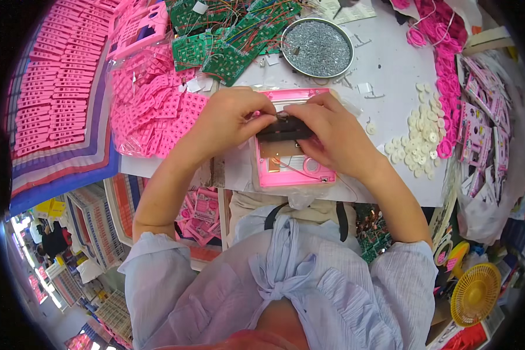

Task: Assembling a pink electronic toy using a power screwdriver and various components.

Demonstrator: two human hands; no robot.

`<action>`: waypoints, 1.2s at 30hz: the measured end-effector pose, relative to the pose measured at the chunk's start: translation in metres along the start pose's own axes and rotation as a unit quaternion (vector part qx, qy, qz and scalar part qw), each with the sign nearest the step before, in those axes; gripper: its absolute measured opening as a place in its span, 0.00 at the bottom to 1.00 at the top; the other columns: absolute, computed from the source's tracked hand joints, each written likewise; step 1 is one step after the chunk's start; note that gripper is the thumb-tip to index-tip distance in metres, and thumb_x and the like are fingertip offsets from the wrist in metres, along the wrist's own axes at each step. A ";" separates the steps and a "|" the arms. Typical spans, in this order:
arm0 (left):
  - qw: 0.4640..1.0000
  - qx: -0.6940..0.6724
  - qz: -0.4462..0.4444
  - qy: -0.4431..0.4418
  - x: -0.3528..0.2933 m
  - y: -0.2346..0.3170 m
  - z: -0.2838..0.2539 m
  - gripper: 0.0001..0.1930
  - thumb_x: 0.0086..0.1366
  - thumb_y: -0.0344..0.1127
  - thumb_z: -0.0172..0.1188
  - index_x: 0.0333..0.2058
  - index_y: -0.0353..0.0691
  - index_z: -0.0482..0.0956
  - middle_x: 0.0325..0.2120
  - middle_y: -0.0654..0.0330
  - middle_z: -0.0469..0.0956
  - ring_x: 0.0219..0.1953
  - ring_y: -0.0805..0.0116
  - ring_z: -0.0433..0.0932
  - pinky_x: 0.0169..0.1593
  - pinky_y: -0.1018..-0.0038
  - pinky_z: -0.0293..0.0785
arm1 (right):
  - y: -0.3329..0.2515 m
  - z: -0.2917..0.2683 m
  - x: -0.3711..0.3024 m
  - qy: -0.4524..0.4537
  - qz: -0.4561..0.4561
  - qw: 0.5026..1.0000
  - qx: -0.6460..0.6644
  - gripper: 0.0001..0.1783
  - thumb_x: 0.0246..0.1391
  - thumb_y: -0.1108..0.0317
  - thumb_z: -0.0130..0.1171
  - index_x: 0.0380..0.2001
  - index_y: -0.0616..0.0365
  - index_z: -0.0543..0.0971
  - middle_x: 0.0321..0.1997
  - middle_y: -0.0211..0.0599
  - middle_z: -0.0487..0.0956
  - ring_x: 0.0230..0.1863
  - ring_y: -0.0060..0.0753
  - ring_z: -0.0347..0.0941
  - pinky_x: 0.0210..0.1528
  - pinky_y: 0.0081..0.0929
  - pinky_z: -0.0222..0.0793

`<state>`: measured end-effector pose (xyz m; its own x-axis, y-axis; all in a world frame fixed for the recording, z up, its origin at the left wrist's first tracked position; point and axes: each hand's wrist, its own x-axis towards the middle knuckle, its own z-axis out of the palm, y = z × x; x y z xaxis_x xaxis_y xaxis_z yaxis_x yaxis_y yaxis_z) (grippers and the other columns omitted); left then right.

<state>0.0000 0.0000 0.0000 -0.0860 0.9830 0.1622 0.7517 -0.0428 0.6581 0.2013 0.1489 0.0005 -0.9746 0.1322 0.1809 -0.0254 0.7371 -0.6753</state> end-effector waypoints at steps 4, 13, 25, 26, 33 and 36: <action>0.997 0.031 0.045 -0.049 0.008 -0.004 -0.006 0.06 0.55 0.33 0.67 0.31 0.41 0.81 0.24 0.56 0.79 0.31 0.54 0.79 0.35 0.61 0.73 | -0.002 -0.001 0.005 -0.011 0.003 1.000 0.001 0.34 0.39 0.76 0.67 0.55 0.56 0.73 0.47 0.45 0.76 0.49 0.52 0.71 0.49 0.43 0.73; 0.983 0.126 0.120 -0.055 0.003 -0.003 -0.003 0.05 0.55 0.33 0.66 0.31 0.43 0.81 0.25 0.59 0.78 0.32 0.56 0.79 0.37 0.62 0.74 | -0.006 -0.009 0.021 -0.084 -0.054 0.993 -0.060 0.31 0.36 0.77 0.66 0.50 0.55 0.75 0.49 0.36 0.76 0.52 0.48 0.68 0.51 0.41 0.72; 0.981 -0.113 -0.136 -0.074 0.006 0.003 0.002 0.09 0.60 0.34 0.65 0.33 0.32 0.83 0.24 0.54 0.83 0.25 0.67 0.80 0.31 0.72 0.75 | -0.018 -0.010 0.021 -0.101 -0.072 0.979 -0.163 0.24 0.42 0.74 0.64 0.46 0.54 0.76 0.47 0.34 0.78 0.48 0.46 0.72 0.48 0.36 0.76; 0.980 -0.114 -0.138 -0.090 0.008 0.001 0.001 0.09 0.59 0.34 0.65 0.32 0.32 0.83 0.23 0.55 0.82 0.25 0.69 0.80 0.31 0.72 0.75 | -0.019 -0.010 0.020 -0.104 -0.069 0.978 -0.168 0.23 0.42 0.73 0.64 0.46 0.55 0.76 0.47 0.34 0.79 0.48 0.45 0.72 0.48 0.36 0.76; 0.962 -0.157 -0.184 -0.128 0.013 0.000 -0.001 0.10 0.58 0.34 0.65 0.32 0.32 0.84 0.23 0.57 0.81 0.26 0.71 0.78 0.33 0.72 0.74 | -0.021 -0.010 0.015 -0.099 -0.066 0.980 -0.160 0.26 0.40 0.74 0.65 0.48 0.58 0.76 0.51 0.37 0.78 0.50 0.45 0.73 0.50 0.38 0.75; 0.965 -0.140 -0.180 -0.130 0.015 0.002 -0.003 0.10 0.57 0.35 0.66 0.32 0.33 0.84 0.24 0.57 0.81 0.27 0.70 0.77 0.33 0.71 0.73 | -0.023 -0.010 0.017 -0.106 -0.067 0.976 -0.176 0.23 0.44 0.72 0.62 0.47 0.58 0.76 0.50 0.37 0.78 0.50 0.45 0.73 0.47 0.36 0.76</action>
<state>-0.0017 0.0141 0.0059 -0.1142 0.9536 -0.2787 0.4938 0.2979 0.8169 0.1880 0.1409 0.0260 -0.9929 -0.0931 0.0741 -0.1138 0.9253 -0.3618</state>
